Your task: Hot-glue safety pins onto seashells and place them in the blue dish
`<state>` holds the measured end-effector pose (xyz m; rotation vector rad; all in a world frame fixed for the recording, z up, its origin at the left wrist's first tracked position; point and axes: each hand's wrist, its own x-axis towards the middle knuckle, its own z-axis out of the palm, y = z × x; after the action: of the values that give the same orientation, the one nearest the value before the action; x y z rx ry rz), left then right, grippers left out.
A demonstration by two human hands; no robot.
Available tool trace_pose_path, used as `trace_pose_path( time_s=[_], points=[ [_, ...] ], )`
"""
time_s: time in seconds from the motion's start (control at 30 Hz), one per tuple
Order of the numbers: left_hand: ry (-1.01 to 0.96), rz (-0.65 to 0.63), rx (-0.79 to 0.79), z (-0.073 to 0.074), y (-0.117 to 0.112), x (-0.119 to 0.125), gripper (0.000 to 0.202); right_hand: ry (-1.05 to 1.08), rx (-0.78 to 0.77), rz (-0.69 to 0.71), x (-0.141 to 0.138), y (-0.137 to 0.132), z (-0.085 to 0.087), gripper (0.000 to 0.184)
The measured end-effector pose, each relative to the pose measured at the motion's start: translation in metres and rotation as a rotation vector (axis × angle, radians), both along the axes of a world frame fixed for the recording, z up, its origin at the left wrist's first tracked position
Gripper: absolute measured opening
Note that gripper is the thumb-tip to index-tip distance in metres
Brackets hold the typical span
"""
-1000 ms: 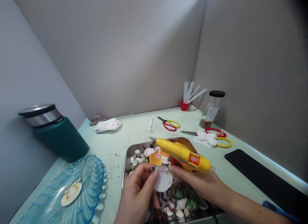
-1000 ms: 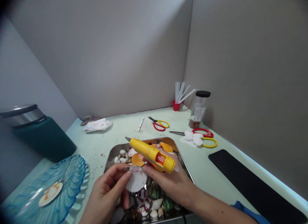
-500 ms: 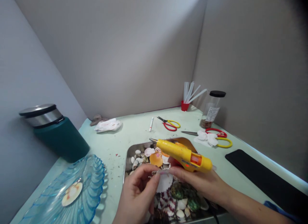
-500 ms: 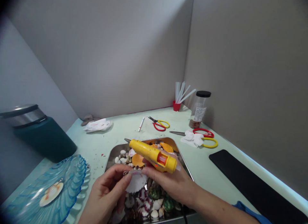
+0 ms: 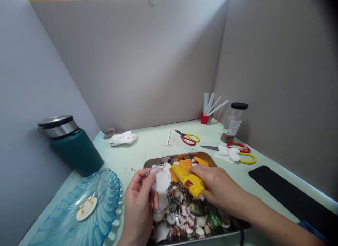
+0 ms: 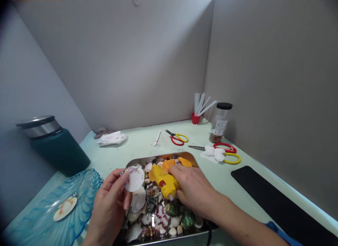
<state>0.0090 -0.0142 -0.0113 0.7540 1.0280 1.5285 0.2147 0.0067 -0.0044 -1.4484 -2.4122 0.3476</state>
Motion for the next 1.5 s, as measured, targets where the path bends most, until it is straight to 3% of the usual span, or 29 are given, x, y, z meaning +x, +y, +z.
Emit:
trace_pose_path(
  time_s=[0.13, 0.27, 0.43, 0.6, 0.9, 1.2, 1.5],
  points=[
    [0.067, -0.013, 0.029, 0.0, 0.0, 0.001, 0.02, -0.116, -0.023, 0.038, 0.004, -0.004, 0.0, 0.03],
    [0.115, -0.042, 0.024, -0.002, 0.0, 0.003, 0.02, -0.14, -0.019, 0.136, 0.013, -0.004, 0.025, 0.038],
    [0.206, -0.145, 0.036, -0.003, -0.002, 0.006, 0.023, 0.213, 0.091, 0.129, -0.005, -0.001, 0.051, 0.018],
    [0.251, -0.187, 0.064, -0.004, -0.003, 0.007, 0.023, 0.448, 0.067, 0.107, -0.028, -0.003, 0.038, 0.015],
    [0.284, -0.159, 0.046, -0.002, -0.007, 0.011, 0.03, 0.601, 0.033, 0.12, -0.025, 0.0, 0.016, 0.016],
    [0.263, -0.179, 0.062, -0.001, -0.011, 0.008, 0.025, 0.653, 0.186, 0.269, -0.02, -0.002, 0.013, 0.011],
    [0.24, -0.245, 0.14, -0.008, -0.011, 0.001, 0.024, 0.684, 0.235, 0.357, -0.021, 0.0, 0.01, 0.01]
  ],
)
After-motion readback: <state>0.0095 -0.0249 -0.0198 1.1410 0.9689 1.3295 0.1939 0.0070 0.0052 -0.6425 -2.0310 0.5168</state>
